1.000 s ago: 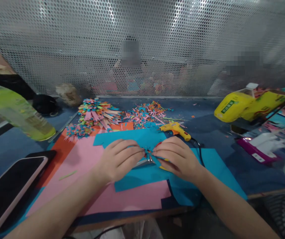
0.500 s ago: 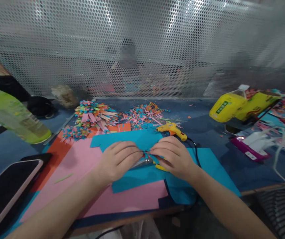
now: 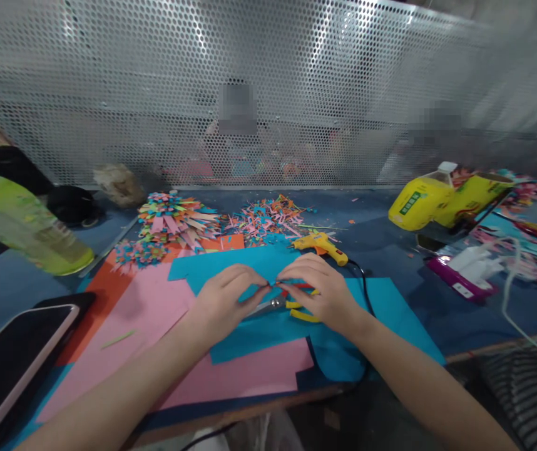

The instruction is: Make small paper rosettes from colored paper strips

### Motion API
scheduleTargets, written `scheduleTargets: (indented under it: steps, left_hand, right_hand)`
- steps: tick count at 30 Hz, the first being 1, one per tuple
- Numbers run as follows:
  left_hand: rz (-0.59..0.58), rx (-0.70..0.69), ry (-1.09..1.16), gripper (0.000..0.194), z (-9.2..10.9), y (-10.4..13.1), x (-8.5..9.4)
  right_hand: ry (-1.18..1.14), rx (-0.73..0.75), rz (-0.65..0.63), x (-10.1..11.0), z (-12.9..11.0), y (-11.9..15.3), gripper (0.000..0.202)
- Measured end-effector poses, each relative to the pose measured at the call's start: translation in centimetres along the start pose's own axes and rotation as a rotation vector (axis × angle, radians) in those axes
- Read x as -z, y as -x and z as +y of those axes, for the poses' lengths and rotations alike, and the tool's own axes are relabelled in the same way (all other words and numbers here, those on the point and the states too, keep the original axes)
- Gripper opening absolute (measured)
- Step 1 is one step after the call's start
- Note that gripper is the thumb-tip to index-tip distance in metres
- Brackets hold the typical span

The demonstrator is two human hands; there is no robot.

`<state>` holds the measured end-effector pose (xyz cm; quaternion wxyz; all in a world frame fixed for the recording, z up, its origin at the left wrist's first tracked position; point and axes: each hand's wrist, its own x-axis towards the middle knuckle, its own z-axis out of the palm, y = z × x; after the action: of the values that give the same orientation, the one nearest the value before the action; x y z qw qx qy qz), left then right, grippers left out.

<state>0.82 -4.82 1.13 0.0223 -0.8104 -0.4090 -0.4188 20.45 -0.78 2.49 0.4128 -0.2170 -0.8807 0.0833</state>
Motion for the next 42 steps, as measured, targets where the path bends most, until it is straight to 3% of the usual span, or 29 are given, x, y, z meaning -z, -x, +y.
scheduleTargets:
  steps: [4,9,22,32,35,38,42]
  left_hand:
    - [-0.047,0.348,0.157,0.007,0.5,-0.1,-0.3]
    - [-0.109,0.51,0.334,0.011,0.5,-0.4,-0.5]
    - [-0.131,0.47,0.318,0.01,0.6,-0.5,-0.5]
    - [-0.163,0.481,0.285,0.013,0.5,-0.3,-0.4]
    - [-0.16,0.564,0.457,0.024,0.4,-0.4,-0.4]
    - [-0.174,0.743,0.774,0.037,0.2,-0.4,-0.7]
    - [-0.254,0.977,1.15,0.034,0.1,-0.4,-1.3]
  right_hand:
    - [-0.054,-0.125,0.021,-0.3,0.2,0.1,0.02]
    - [-0.106,-0.192,-0.002,-0.7,0.6,0.2,0.013]
    - [-0.188,-0.262,-0.031,-0.9,0.5,0.2,0.008]
    - [-0.178,-0.163,-0.029,-0.8,1.0,0.3,0.01]
    - [-0.195,-0.105,-0.015,-0.7,1.0,0.2,0.008]
    - [-0.162,-0.029,0.0,-0.4,1.0,0.1,0.007]
    - [-0.07,0.062,-0.048,-0.1,1.0,0.1,0.011]
